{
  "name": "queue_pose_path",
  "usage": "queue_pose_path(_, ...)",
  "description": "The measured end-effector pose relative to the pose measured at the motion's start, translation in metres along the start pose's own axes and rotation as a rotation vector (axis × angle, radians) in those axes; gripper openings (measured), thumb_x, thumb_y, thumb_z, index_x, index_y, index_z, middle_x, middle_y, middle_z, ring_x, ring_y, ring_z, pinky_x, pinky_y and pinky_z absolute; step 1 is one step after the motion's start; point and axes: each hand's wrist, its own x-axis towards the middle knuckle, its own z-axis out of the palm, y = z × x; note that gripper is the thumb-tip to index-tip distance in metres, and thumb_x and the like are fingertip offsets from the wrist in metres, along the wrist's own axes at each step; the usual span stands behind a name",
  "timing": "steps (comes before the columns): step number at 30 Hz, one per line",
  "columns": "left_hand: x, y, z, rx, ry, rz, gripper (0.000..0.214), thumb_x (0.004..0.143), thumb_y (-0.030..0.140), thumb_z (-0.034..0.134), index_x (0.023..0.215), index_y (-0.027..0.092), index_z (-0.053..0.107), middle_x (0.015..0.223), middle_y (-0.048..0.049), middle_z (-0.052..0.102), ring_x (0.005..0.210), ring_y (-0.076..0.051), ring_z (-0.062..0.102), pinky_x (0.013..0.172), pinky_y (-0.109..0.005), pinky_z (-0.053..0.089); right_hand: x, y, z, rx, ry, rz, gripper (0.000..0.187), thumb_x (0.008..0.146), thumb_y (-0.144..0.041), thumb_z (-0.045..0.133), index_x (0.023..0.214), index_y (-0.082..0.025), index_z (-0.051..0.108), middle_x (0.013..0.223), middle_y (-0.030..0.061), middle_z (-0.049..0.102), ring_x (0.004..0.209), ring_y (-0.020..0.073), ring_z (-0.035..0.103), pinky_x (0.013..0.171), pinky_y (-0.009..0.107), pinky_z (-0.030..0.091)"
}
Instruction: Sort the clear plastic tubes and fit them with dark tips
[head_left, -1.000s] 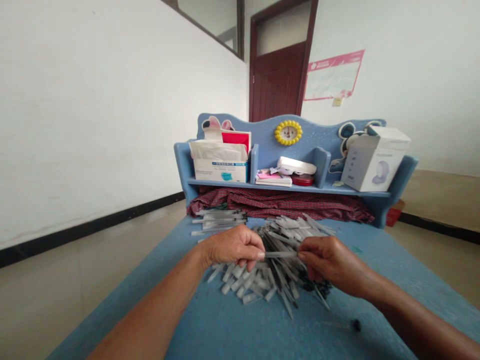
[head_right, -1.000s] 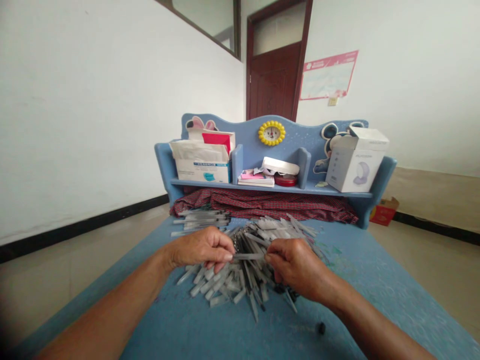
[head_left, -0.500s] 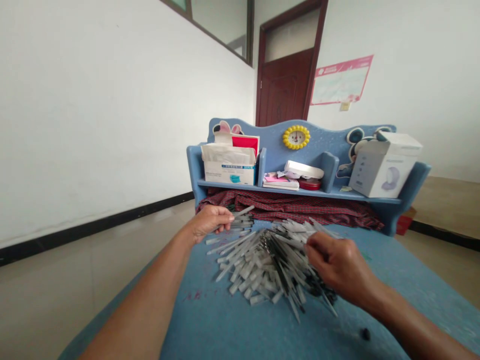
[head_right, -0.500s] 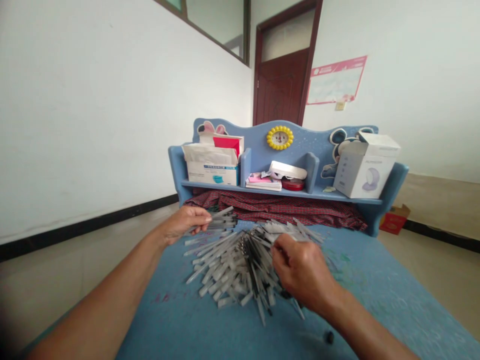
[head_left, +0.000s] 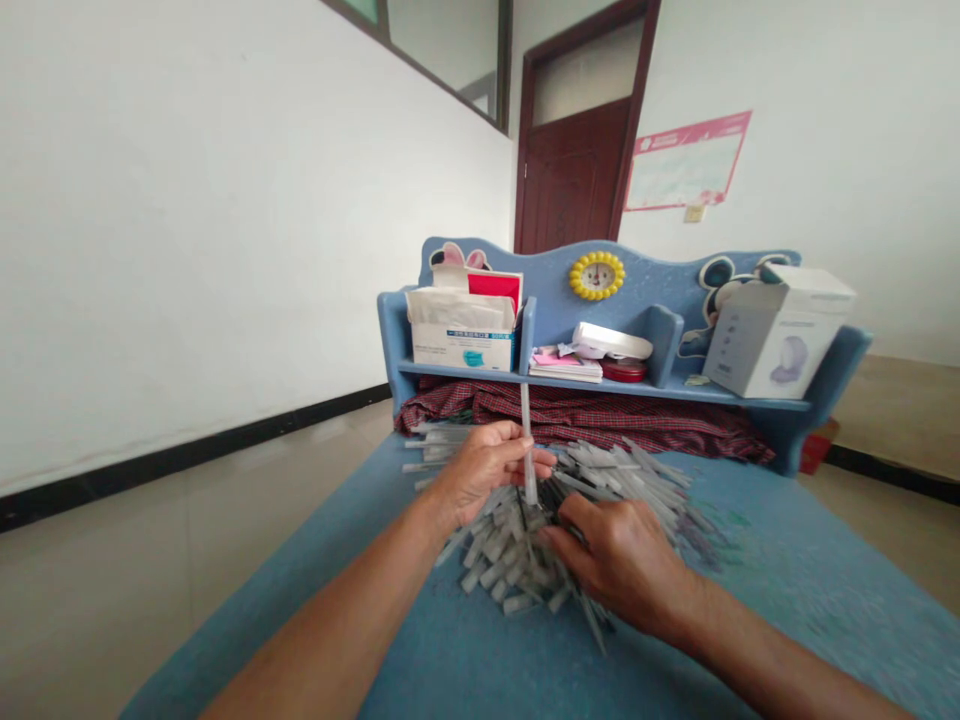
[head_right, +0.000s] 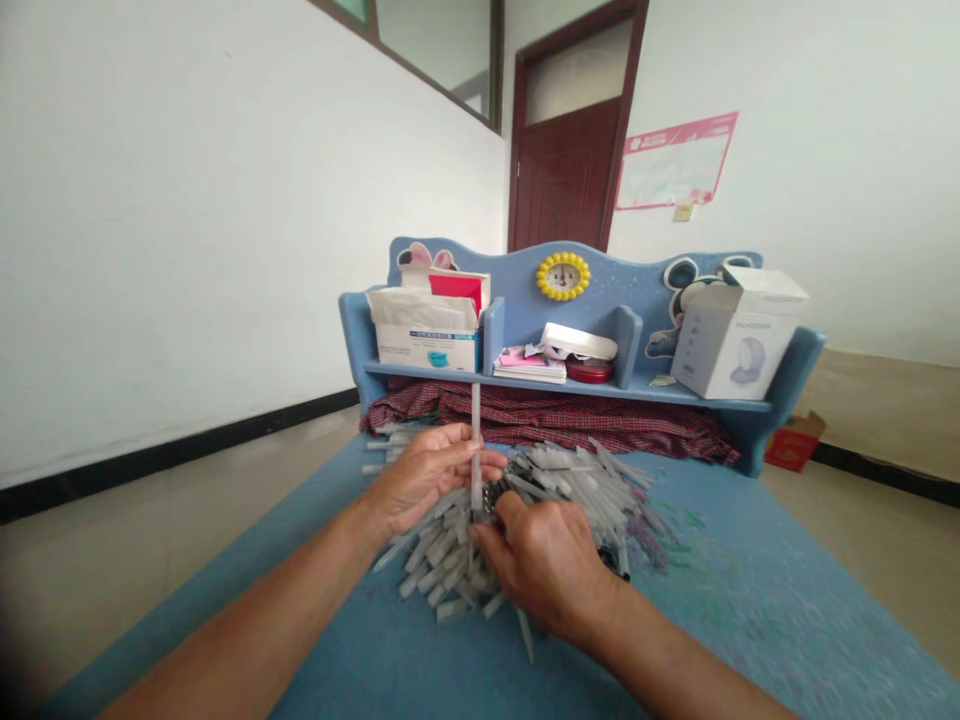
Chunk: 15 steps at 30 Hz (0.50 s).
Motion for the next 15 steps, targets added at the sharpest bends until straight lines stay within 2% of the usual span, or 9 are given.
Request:
queue_pose_path(4, -0.007, 0.002, 0.022, -0.160, -0.030, 0.087, 0.016, 0.079, 0.025, 0.061, 0.085, 0.013, 0.053, 0.099, -0.0126, 0.068, 0.086, -0.018, 0.065, 0.080, -0.031, 0.048, 0.010, 0.003, 0.000, 0.230, 0.013, 0.138, 0.028, 0.087, -0.040, 0.044, 0.079, -0.018, 0.059, 0.063, 0.0030, 0.065, 0.055, 0.0146, 0.058, 0.051, 0.024, 0.029)
queue_pose_path(8, -0.011, 0.004, 0.037, -0.245, -0.039, 0.135, 0.016, 0.076, 0.022, 0.063, 0.086, 0.012, 0.057, 0.102, -0.0129, 0.067, 0.089, -0.019, 0.064, 0.078, -0.026, 0.048, 0.020, 0.005, 0.001, 0.530, 0.064, 0.173, 0.033, 0.090, -0.039, 0.038, 0.071, -0.017, 0.053, 0.054, -0.0003, 0.057, 0.047, 0.0102, 0.050, 0.046, 0.021, 0.030)
queue_pose_path(10, -0.012, 0.007, 0.039, -0.281, -0.037, 0.146, 0.016, 0.077, 0.023, 0.062, 0.088, 0.013, 0.057, 0.099, -0.0121, 0.068, 0.087, -0.019, 0.065, 0.077, -0.026, 0.048, 0.025, 0.002, -0.001, 0.651, 0.048, 0.183, 0.034, 0.091, -0.038, 0.035, 0.069, -0.017, 0.052, 0.049, -0.0017, 0.053, 0.043, 0.0090, 0.048, 0.044, 0.019, 0.030)
queue_pose_path(13, -0.009, 0.017, 0.038, -0.315, 0.025, 0.155, 0.013, 0.082, 0.025, 0.056, 0.088, 0.013, 0.056, 0.091, -0.0108, 0.070, 0.083, -0.019, 0.066, 0.078, -0.029, 0.049, 0.032, -0.004, -0.006, 0.776, -0.032, 0.192, 0.035, 0.090, -0.039, 0.036, 0.066, -0.017, 0.050, 0.045, -0.0019, 0.052, 0.039, 0.0085, 0.047, 0.040, 0.018, 0.031)
queue_pose_path(15, -0.006, 0.025, 0.036, -0.305, 0.123, 0.157, 0.013, 0.084, 0.025, 0.053, 0.084, 0.013, 0.055, 0.081, -0.0095, 0.070, 0.074, -0.017, 0.067, 0.071, -0.028, 0.051, 0.038, -0.009, -0.008, 0.849, -0.058, 0.208, 0.037, 0.089, -0.041, 0.036, 0.063, -0.018, 0.047, 0.044, -0.0019, 0.053, 0.037, 0.0082, 0.048, 0.039, 0.017, 0.032)
